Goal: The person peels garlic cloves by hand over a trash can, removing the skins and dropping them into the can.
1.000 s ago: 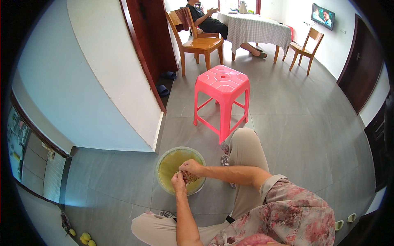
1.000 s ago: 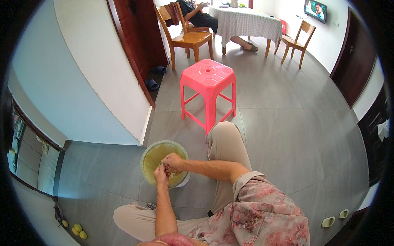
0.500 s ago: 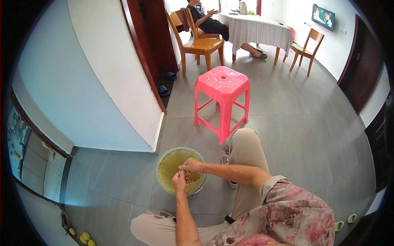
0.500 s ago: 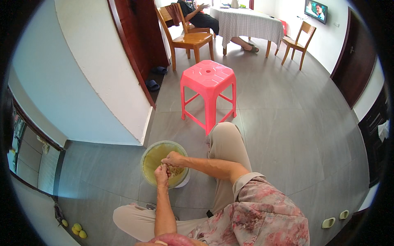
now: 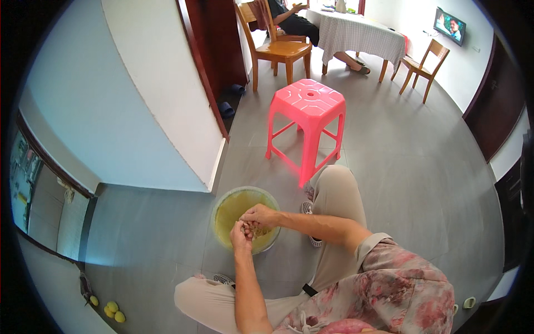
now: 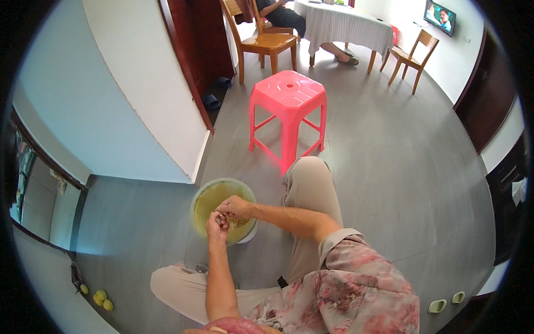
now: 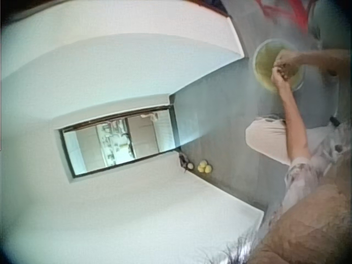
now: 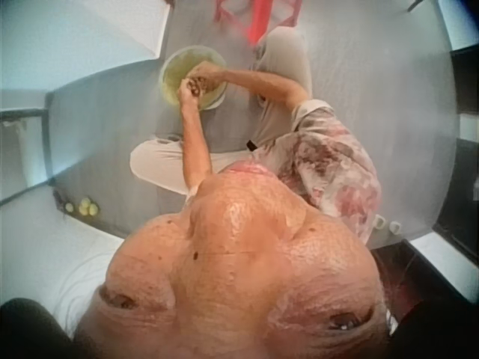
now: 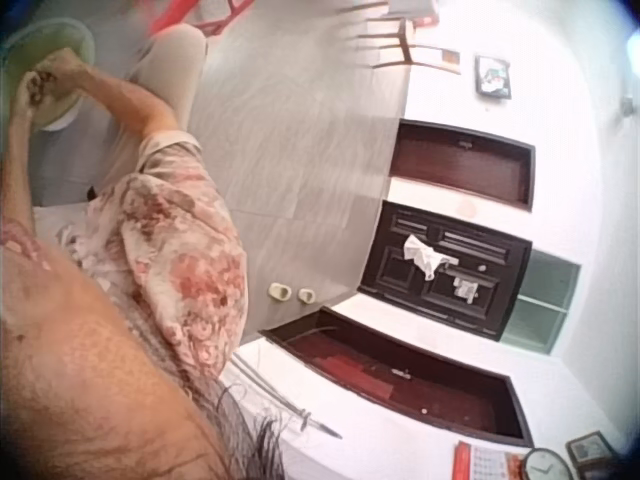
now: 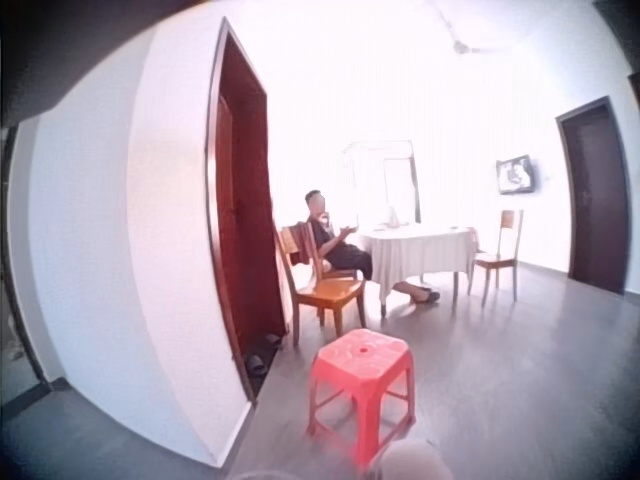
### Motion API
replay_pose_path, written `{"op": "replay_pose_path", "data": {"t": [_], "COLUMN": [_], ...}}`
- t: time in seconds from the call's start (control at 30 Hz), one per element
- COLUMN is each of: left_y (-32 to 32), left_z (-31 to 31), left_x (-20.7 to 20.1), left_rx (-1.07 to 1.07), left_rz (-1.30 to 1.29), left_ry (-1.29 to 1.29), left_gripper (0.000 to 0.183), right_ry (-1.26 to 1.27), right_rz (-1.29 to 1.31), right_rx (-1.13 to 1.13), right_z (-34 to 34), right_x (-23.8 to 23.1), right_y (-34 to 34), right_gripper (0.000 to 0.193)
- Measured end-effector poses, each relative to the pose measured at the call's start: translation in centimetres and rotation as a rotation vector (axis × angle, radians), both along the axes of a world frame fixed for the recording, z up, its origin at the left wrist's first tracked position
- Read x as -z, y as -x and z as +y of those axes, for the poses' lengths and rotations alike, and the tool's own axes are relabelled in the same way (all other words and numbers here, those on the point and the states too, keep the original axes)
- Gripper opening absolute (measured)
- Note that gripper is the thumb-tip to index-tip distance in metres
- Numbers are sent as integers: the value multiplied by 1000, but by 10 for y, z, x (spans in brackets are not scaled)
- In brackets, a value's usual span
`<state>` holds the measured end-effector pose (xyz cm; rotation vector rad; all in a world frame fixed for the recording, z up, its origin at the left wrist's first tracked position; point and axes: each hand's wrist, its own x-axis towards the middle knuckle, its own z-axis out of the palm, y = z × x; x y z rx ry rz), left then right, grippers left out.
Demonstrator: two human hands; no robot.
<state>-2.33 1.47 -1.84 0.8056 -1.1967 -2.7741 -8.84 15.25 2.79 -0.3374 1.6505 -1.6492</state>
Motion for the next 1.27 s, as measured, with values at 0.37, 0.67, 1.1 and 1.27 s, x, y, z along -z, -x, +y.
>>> {"op": "replay_pose_path", "data": {"t": [0.37, 0.67, 1.1, 1.27], "left_y": [-2, -1, -8, -25], "left_z": [-3, 5, 5, -1], "left_x": [3, 4, 5, 7], "left_rx": [16, -47, -45, -21], "left_rz": [-5, -67, -64, -92], "left_ry": [-56, 104, 169, 174], "left_gripper": [14, 10, 10, 9], "right_ry": [55, -5, -61, -96], "right_rz": [-62, -4, -10, -210], "right_rx": [-37, 93, 56, 86], "right_z": [-5, -8, -6, -10], "right_x": [8, 19, 15, 16], "right_y": [-2, -4, -9, -8], "right_gripper": [25, 26, 20, 28]}}
